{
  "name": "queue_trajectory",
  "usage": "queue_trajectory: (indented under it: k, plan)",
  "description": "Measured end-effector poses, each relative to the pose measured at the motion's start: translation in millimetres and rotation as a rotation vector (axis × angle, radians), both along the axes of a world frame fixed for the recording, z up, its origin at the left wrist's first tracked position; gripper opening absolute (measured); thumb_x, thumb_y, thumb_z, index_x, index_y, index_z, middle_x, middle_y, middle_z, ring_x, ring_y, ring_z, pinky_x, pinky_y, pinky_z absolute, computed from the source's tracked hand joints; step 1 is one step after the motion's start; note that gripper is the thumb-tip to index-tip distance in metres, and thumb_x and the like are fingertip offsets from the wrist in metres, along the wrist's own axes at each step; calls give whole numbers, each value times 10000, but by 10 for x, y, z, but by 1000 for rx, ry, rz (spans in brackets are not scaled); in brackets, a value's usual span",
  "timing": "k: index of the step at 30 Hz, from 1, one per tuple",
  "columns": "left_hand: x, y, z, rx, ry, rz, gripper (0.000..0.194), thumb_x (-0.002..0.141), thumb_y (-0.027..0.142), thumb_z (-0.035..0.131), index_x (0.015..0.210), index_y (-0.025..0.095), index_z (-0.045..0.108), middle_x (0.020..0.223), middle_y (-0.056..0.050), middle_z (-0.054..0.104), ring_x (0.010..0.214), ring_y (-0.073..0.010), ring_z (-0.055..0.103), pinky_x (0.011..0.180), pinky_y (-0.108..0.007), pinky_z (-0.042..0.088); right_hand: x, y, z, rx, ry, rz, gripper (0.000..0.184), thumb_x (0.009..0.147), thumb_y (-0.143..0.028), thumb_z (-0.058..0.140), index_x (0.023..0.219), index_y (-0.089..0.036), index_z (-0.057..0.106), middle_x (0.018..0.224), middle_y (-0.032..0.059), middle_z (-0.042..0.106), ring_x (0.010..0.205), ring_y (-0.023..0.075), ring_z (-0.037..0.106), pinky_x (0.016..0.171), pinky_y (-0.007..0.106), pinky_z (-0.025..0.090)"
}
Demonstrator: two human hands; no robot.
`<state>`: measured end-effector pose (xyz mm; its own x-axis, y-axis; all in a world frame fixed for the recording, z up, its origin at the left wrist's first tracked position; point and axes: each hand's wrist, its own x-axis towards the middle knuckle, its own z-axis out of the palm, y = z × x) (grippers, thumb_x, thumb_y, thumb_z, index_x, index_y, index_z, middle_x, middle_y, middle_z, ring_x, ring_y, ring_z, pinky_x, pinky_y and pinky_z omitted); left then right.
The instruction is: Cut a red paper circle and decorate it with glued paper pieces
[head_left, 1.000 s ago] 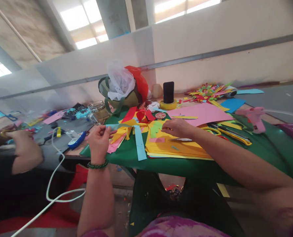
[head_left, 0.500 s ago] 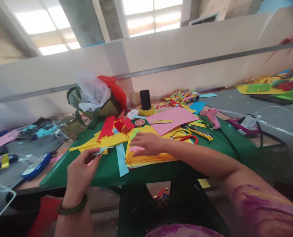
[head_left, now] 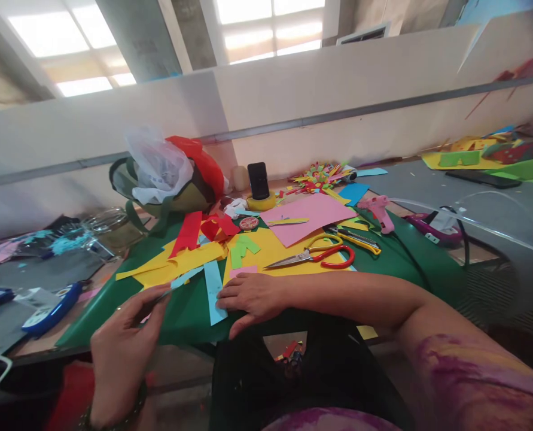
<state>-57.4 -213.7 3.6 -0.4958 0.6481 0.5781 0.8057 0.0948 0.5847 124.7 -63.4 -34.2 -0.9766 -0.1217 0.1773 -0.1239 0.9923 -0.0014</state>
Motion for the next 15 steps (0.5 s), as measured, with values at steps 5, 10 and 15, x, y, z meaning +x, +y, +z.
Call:
queue_trajectory:
  k: [5,10,15]
  plan:
    - [-86,-51,-64,-66,32,-103,194,787,390,580,848,267,717,942,-10,771,912,-233,722,864,-373,579,18,-1,-16,-13,32,33,587,931,-590,470,1253,-109,567,1308,146,607,1156,278,562,990,380,406]
    - [-116,-119,-229,-184,160,-268,185,798,329,556,817,245,719,921,-34,774,882,-217,725,817,-345,581,40,-7,-37,-28,51,24,588,905,-608,499,1226,-123,582,1339,185,570,1132,290,580,962,416,437]
    - [-119,-140,-416,-229,205,-294,151,825,330,593,844,223,698,955,-55,764,904,-216,718,831,-348,573,61,-28,-13,-40,14,15,614,904,-598,503,1265,-105,563,1347,211,557,1157,313,570,974,449,448]
